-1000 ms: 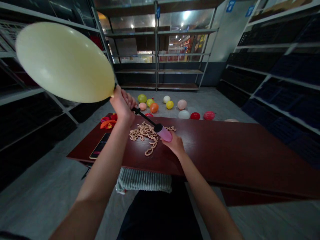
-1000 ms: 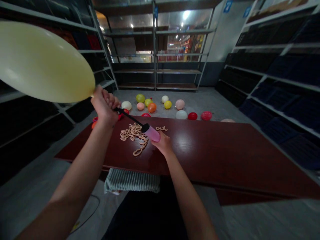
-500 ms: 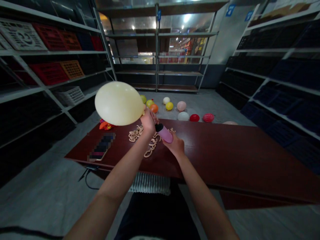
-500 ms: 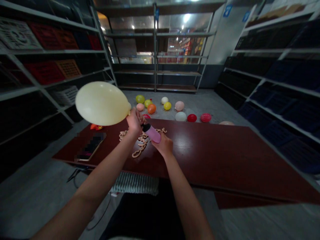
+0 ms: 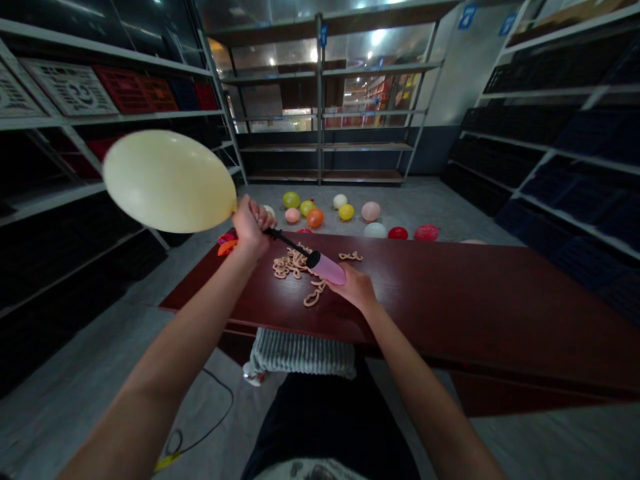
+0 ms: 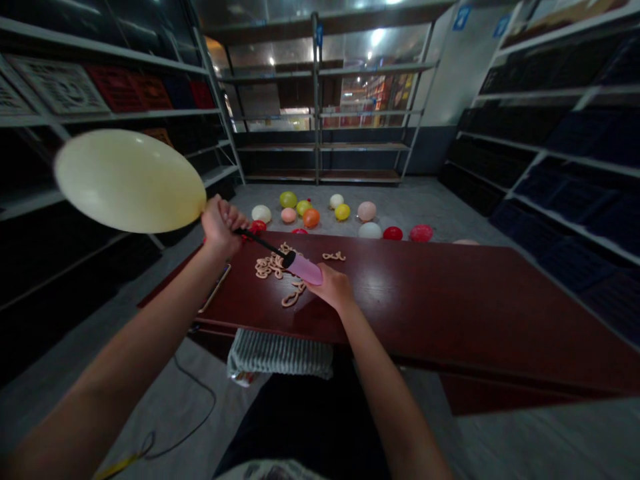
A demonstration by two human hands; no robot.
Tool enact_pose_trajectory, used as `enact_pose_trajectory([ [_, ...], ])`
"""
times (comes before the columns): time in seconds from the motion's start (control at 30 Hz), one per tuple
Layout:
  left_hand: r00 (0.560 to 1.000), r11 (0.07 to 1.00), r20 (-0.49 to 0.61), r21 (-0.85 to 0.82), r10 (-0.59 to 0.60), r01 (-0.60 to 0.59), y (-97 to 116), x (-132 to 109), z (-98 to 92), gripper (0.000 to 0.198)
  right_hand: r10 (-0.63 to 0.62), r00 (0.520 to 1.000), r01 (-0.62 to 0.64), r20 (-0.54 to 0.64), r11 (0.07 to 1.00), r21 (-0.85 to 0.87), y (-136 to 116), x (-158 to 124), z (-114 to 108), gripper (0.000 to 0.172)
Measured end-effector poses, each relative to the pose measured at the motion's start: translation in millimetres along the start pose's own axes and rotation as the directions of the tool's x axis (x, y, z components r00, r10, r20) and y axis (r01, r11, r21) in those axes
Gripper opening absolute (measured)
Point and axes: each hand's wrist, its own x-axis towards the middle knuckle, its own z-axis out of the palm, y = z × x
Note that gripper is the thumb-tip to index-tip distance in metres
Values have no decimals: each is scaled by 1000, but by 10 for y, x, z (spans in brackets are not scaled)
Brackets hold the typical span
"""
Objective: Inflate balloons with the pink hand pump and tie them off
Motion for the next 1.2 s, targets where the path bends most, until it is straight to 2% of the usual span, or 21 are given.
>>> enact_pose_trajectory([
  [0.13,998,998,59,57,6,-9,243,-130,254,56,7,999,-12,39,991,131,-54,-7,5,41],
  [0.23,989,994,137,90,55,-67,204,-213,451,58,51,997,-60,58,984,170,-67,-11,1,41],
  [0.3,985,992,151,79,85,-97,35,-225,535,57,114,993,-117,32,983,144,-56,-9,-13,40],
  [0.37,987,993,128,54,96,-104,-241,-211,574,56,180,984,-177,-17,978,110,-36,-2,-32,40],
  [0.53,999,999,33,17,-31,31,-1064,-184,532,54,279,959,-275,-46,959,71,-17,34,-69,41],
  [0.6,999,998,28,43,-40,39,-1271,-179,487,54,318,947,-316,-39,948,43,-24,52,-87,41],
  [0.67,999,997,27,62,-41,39,-1359,-163,429,55,340,940,-340,-16,940,6,-34,70,-106,44],
  [0.8,999,998,-10,44,-49,50,-1290,-109,250,54,330,943,-329,25,943,-57,-58,98,-113,49],
  [0.93,986,993,-121,-30,-116,113,-1101,-40,-5,49,219,975,-215,22,969,-120,-101,89,-78,48],
  [1.07,972,991,-194,-46,-134,127,-814,49,-231,46,106,993,-94,58,979,-179,-166,50,-75,36],
  [1.2,972,997,-220,-22,-81,78,-409,113,-333,44,41,996,-28,80,986,-166,-219,25,-111,38],
])
